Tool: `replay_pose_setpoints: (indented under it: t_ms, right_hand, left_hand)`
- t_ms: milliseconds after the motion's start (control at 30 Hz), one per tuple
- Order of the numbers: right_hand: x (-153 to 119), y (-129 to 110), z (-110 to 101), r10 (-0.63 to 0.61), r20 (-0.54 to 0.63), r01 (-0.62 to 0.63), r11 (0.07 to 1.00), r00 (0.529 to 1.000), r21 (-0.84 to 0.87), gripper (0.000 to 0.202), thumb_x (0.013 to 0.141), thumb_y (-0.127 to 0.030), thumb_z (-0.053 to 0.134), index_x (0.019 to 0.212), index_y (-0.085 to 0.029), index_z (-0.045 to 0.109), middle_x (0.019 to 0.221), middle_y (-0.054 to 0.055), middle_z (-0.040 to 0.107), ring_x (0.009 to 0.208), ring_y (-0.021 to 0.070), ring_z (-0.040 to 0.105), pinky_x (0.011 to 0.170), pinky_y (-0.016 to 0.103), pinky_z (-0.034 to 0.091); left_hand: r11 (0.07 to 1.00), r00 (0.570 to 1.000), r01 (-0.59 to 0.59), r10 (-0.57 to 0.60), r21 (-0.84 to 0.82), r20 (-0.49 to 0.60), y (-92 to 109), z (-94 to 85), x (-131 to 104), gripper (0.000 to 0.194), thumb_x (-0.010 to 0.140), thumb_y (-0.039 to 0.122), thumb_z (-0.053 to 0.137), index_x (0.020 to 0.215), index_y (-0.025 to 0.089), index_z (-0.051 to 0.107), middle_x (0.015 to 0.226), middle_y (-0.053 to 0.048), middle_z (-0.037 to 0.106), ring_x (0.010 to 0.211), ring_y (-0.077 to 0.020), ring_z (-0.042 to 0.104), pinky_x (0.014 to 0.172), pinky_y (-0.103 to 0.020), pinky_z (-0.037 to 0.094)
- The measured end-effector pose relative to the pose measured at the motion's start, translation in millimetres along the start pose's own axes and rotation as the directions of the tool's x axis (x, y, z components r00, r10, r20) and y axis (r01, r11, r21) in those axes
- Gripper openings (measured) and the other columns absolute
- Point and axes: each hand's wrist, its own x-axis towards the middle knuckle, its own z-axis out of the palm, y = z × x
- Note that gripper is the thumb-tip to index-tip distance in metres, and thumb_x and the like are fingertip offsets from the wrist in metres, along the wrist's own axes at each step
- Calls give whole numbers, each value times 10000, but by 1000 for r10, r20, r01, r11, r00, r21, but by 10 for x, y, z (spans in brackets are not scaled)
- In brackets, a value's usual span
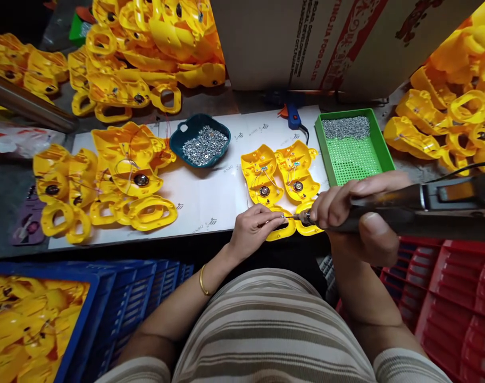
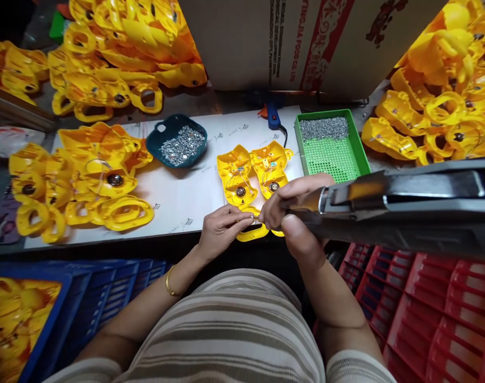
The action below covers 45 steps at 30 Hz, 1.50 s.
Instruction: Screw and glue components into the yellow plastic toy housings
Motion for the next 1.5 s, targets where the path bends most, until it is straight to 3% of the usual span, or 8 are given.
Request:
replay_pose_setpoints:
  t_ms: [567, 800, 1067, 1233, 1367, 1500]
  right_hand:
    - [-37, 104, -3, 30, -9, -30, 999, 1000, -23, 122, 823, -342, 610, 914, -272, 569, 520, -70, 418, 378, 105, 410, 370, 265, 400]
    - [-36, 151, -132, 59, 86, -55, 997, 995, -44, 154, 826, -394, 626, 948, -308, 586, 495, -77, 447, 362, 120, 428, 391, 290, 414]
    - [-73, 66, -55, 150, -6, -151, 988, 989, -41, 192, 788, -435, 670, 875, -298, 567, 485, -87, 459, 355, 117, 424, 405, 298, 426]
    - [-52, 62, -59, 125, 8, -124, 992, 992, -23, 148, 790, -367, 655, 897, -279, 603, 490, -69, 455, 352, 118, 417, 356, 278, 379]
    - [-29, 54, -96, 116, 3, -115, 992, 993, -55, 172, 794, -400, 640, 921, -289, 613, 478, -72, 439, 343, 111, 399, 356, 275, 375]
    - [61, -13, -171, 75, 19, -74, 996, 997, -52, 167, 785, -331, 633, 934, -256, 646, 505, -49, 476, 375, 128, 446, 359, 295, 403]
  left_hand:
    - [999, 999, 28, -27, -28, 18, 7, 40, -23, 103, 812, 175, 714, 905, 172, 759, 755, -30, 695, 658, -86, 637, 599, -173, 531]
    - [1000, 999, 23, -22, -16, 43, -8, 49, -45, 115, 808, 221, 725, 898, 156, 756, 723, -26, 668, 630, -81, 614, 581, -174, 506]
    - [999, 999, -21, 19, 33, 48, 14, 52, -42, 91, 839, 226, 691, 864, 158, 746, 724, -32, 679, 627, -87, 616, 574, -181, 503]
    - [999, 996, -31, 30, 16, 81, 14, 59, -29, 98, 852, 212, 673, 880, 157, 749, 734, -41, 689, 656, -98, 628, 603, -190, 512]
    - [999, 994, 29, -26, -24, 104, 15, 73, -26, 109, 826, 227, 705, 878, 143, 752, 730, -40, 694, 621, -88, 614, 572, -180, 489]
    - [997, 998, 29, -32, 69, 46, 48, 87, 1, 216, 823, 289, 712, 978, 138, 726, 688, -18, 672, 548, -81, 555, 537, -195, 457]
